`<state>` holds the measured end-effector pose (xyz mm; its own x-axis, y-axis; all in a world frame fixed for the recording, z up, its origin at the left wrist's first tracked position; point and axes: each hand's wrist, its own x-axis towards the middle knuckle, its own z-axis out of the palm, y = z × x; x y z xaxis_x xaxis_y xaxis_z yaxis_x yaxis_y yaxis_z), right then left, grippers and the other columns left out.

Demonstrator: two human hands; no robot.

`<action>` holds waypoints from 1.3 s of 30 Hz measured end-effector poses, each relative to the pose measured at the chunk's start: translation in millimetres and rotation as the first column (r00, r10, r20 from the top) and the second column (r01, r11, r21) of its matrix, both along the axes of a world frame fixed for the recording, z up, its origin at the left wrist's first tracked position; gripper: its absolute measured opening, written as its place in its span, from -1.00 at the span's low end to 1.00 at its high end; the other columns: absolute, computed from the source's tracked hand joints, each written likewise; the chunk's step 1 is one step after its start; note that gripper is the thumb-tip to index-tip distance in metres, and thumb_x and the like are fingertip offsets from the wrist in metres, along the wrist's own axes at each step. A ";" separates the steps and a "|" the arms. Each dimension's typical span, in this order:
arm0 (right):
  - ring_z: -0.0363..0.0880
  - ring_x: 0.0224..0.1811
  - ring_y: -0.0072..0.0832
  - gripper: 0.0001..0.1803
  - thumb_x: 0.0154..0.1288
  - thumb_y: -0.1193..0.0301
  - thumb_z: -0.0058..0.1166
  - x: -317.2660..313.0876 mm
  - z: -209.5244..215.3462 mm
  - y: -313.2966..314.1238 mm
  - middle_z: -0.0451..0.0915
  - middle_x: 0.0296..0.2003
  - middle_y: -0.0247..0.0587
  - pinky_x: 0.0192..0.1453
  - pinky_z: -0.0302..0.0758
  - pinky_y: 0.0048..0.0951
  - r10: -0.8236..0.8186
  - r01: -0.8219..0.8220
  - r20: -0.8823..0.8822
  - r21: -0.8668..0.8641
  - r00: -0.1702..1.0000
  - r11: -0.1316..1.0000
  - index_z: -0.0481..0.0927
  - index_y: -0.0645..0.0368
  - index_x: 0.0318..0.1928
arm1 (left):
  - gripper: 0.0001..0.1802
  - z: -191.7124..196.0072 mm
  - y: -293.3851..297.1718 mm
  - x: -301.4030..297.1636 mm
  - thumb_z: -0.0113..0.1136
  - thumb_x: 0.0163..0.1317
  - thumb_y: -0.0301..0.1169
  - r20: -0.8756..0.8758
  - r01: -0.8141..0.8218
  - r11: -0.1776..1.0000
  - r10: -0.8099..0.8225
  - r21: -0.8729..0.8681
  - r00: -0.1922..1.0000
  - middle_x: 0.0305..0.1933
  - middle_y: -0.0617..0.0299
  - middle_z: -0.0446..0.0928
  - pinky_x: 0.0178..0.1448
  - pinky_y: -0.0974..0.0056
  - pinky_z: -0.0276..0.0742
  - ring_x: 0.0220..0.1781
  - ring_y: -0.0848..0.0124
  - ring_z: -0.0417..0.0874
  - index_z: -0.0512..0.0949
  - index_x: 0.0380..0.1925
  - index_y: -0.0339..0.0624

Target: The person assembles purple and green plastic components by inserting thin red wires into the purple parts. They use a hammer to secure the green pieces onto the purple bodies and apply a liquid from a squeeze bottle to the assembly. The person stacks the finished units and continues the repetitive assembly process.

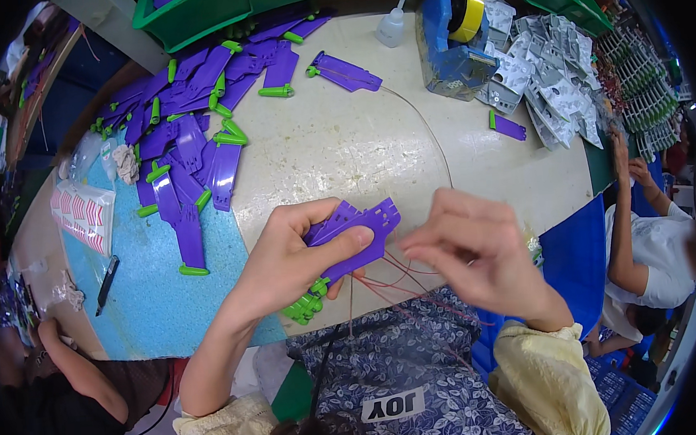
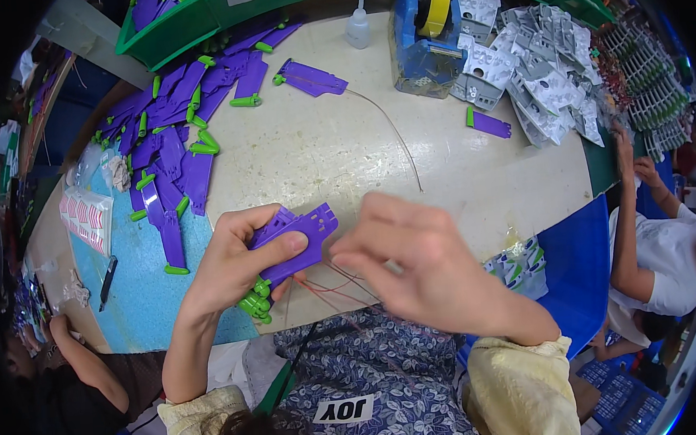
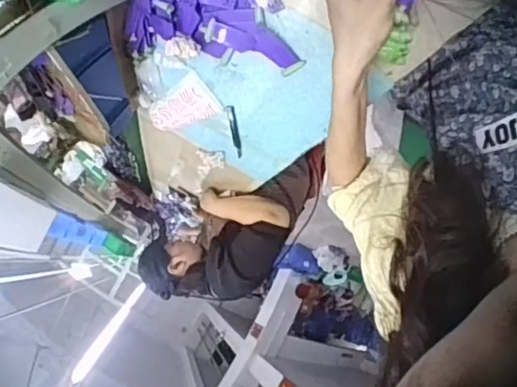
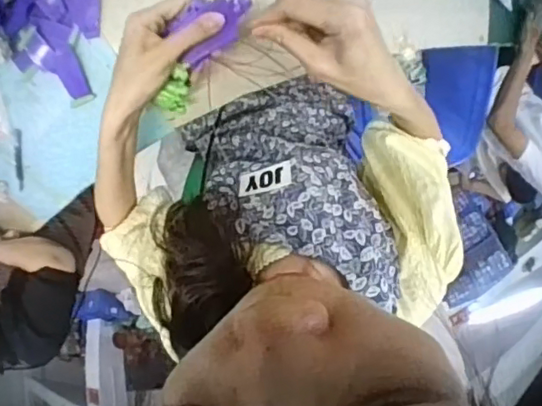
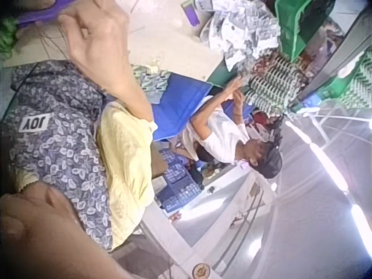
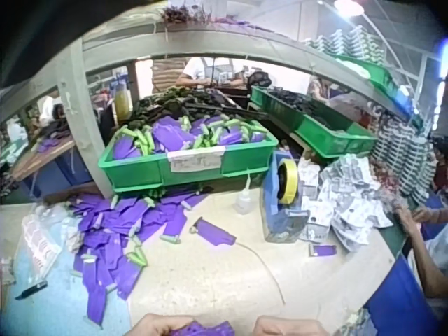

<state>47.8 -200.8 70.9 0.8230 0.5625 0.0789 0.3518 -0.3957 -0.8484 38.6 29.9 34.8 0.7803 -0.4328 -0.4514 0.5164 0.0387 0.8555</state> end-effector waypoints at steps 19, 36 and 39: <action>0.50 -0.03 0.00 -0.67 0.16 0.56 0.19 63.3 -89.3 -60.1 0.52 -0.11 0.10 0.00 0.53 -0.05 -0.446 0.641 0.507 -0.321 0.738 0.697 0.54 0.37 -0.04 | -0.81 -28.8 -16.7 -6.6 0.35 0.17 -0.36 0.676 -0.262 0.669 -0.486 0.696 0.555 0.17 0.16 0.58 -0.48 0.11 0.53 -0.55 0.18 0.67 0.54 -0.34 -0.19; 0.66 -0.31 -0.52 -0.81 0.23 0.52 0.29 48.8 -64.2 -18.7 0.76 -0.26 -0.09 -0.20 0.53 -0.49 -0.341 0.348 -0.150 0.027 0.928 0.937 0.74 0.33 -0.15 | -0.79 -38.0 -9.6 -13.3 0.35 0.18 -0.34 0.698 -0.253 0.656 -0.615 0.711 0.367 0.13 0.27 0.63 -0.42 0.24 0.56 -0.51 0.33 0.64 0.53 -0.28 -0.12; 0.59 -0.34 -0.62 -0.80 0.24 0.51 0.29 69.8 -80.8 4.4 0.76 -0.30 -0.20 -0.26 0.48 -0.49 -0.297 0.296 -0.226 -0.037 0.928 0.954 0.76 0.33 -0.14 | -0.79 -35.9 -9.0 -6.4 0.34 0.19 -0.35 0.692 -0.283 0.637 -0.599 0.717 0.403 0.17 0.25 0.61 -0.45 0.23 0.56 -0.54 0.32 0.64 0.52 -0.28 -0.15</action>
<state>117.5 -196.3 -9.9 0.9482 0.2898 -0.1302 0.0165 -0.4543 -0.8907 32.3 20.9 -1.1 0.8300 -0.5243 0.1902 -0.5473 -0.6998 0.4591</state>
